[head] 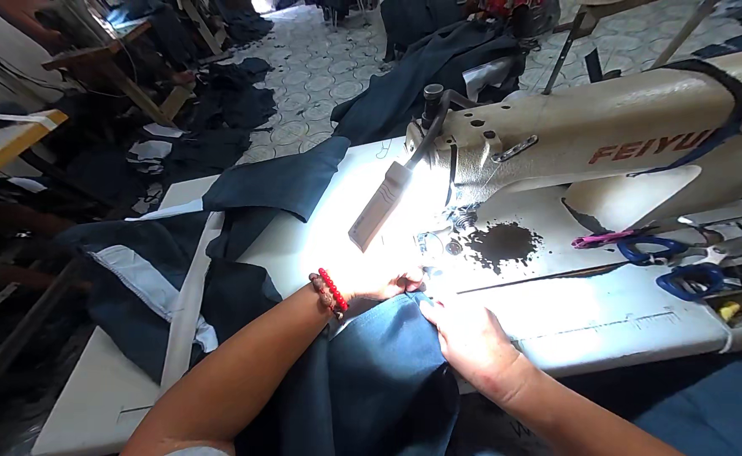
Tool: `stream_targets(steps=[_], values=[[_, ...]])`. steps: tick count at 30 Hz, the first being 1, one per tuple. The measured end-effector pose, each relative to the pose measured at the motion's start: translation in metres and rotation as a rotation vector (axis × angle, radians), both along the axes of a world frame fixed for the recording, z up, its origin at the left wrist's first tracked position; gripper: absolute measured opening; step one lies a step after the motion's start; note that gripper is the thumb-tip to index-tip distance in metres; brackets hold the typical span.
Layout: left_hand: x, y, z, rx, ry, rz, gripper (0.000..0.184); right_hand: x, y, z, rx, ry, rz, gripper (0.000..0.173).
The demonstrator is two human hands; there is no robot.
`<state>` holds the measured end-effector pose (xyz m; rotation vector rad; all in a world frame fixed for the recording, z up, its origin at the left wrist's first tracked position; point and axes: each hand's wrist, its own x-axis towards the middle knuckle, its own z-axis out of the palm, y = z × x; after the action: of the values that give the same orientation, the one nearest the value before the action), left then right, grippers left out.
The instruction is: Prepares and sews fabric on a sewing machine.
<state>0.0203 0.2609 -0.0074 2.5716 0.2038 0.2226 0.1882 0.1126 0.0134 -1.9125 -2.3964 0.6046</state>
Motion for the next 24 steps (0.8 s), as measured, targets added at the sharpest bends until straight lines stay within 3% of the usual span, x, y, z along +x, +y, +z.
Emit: stream_targets(steps=[4, 7, 11, 14, 18, 20, 22, 24], values=[[0.000, -0.002, 0.011, 0.089, 0.091, 0.024, 0.012, -0.006, 0.004, 0.014, -0.229, -0.040, -0.012, 0.042], [0.003, -0.012, 0.036, 0.073, 0.230, 0.072, 0.016, -0.007, 0.003, 0.014, -0.257, -0.043, -0.018, 0.045], [0.017, -0.046, 0.059, 0.325, 0.465, 0.229, 0.030, -0.007, 0.000, 0.015, -0.185, -0.091, -0.015, 0.040], [0.037, -0.100, 0.060, 0.101, 0.684, 0.528, 0.031, -0.002, -0.001, 0.019, -0.178, -0.129, 0.005, 0.038], [0.046, -0.154, 0.027, 0.235, 0.659, 0.881, 0.038, 0.013, 0.000, 0.008, -0.114, -0.073, 0.090, 0.046], [0.028, -0.154, -0.012, 0.472, 0.352, 0.984, 0.043, 0.014, -0.008, -0.007, 0.054, -0.046, 0.100, 0.045], [0.004, -0.136, -0.029, 0.513, 0.002, 0.905, 0.043, 0.006, -0.018, -0.022, 0.273, -0.055, 0.085, 0.042], [-0.015, -0.115, -0.015, 0.398, -0.040, 0.724, 0.043, -0.012, -0.026, -0.024, 0.325, -0.096, 0.026, 0.041]])
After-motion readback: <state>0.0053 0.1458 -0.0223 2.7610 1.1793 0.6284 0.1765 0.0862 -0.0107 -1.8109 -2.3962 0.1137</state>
